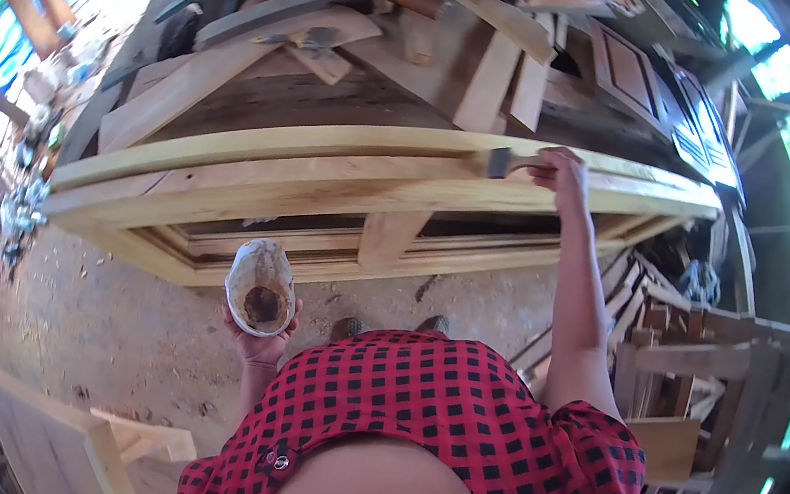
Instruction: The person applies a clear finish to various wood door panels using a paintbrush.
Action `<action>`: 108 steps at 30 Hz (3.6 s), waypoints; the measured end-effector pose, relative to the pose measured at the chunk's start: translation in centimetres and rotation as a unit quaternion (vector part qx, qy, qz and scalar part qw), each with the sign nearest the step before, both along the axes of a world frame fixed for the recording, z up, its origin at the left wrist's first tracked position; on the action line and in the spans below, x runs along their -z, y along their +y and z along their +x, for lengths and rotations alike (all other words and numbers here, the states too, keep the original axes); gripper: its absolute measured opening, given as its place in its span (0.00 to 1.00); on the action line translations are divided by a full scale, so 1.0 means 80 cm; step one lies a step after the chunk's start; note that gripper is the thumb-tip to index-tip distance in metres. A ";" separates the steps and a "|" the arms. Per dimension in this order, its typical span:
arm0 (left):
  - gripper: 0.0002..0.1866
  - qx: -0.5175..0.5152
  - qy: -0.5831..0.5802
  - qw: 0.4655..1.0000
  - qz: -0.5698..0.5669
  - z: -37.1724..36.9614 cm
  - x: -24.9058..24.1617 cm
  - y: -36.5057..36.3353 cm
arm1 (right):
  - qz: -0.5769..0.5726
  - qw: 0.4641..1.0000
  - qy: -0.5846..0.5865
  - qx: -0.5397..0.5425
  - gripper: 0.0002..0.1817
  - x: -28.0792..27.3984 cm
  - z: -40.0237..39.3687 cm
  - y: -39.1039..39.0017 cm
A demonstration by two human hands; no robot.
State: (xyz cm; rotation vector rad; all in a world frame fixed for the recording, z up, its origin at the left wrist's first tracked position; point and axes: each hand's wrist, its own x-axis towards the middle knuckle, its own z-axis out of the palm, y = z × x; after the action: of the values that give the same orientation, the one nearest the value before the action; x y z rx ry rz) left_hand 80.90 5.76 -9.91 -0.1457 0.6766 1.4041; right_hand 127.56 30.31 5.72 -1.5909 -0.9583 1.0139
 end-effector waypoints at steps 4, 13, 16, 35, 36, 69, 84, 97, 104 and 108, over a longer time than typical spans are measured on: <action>0.46 0.077 -0.026 0.997 0.020 0.022 -0.013 0.037 | 0.097 0.981 -0.052 0.159 0.09 0.020 0.101 -0.046; 0.36 0.082 0.179 0.980 -0.016 0.168 -0.129 0.060 | 0.305 0.882 -0.354 0.065 0.06 0.097 -0.012 -0.131; 0.37 0.083 0.267 0.960 -0.025 0.226 -0.161 0.046 | 0.323 0.911 -0.228 -0.114 0.08 0.092 -0.056 -0.158; 0.40 0.199 0.101 0.975 -0.009 0.445 -0.127 0.024 | 0.323 0.907 -0.096 0.251 0.12 0.143 0.310 -0.126; 0.40 0.200 0.108 0.974 -0.009 0.450 -0.125 0.025 | 0.330 0.915 -0.106 0.205 0.14 0.149 0.285 -0.129; 0.36 0.298 -0.067 0.946 0.113 0.554 -0.110 0.152 | 0.202 0.975 0.089 -0.039 0.06 0.184 0.336 -0.116; 0.37 0.283 -0.009 0.953 0.107 0.667 -0.123 0.192 | 0.307 0.909 -0.088 0.269 0.13 0.233 0.563 -0.079; 0.34 0.298 0.016 0.953 0.053 0.871 -0.154 0.210 | 0.261 0.937 0.206 0.110 0.08 0.222 0.771 -0.074; 0.35 0.296 0.021 0.954 0.036 0.895 -0.146 0.197 | 0.285 0.863 0.273 0.315 0.10 0.258 0.921 -0.032; 0.37 0.294 0.019 0.954 0.048 0.907 -0.147 0.205 | 0.281 0.861 0.164 0.391 0.09 0.267 0.886 -0.027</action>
State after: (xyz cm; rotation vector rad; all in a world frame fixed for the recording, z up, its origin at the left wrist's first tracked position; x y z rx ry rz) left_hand 153.44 22.18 1.88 0.1529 0.6155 0.8631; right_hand 198.44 28.13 -15.62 -1.0832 -0.2554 0.3480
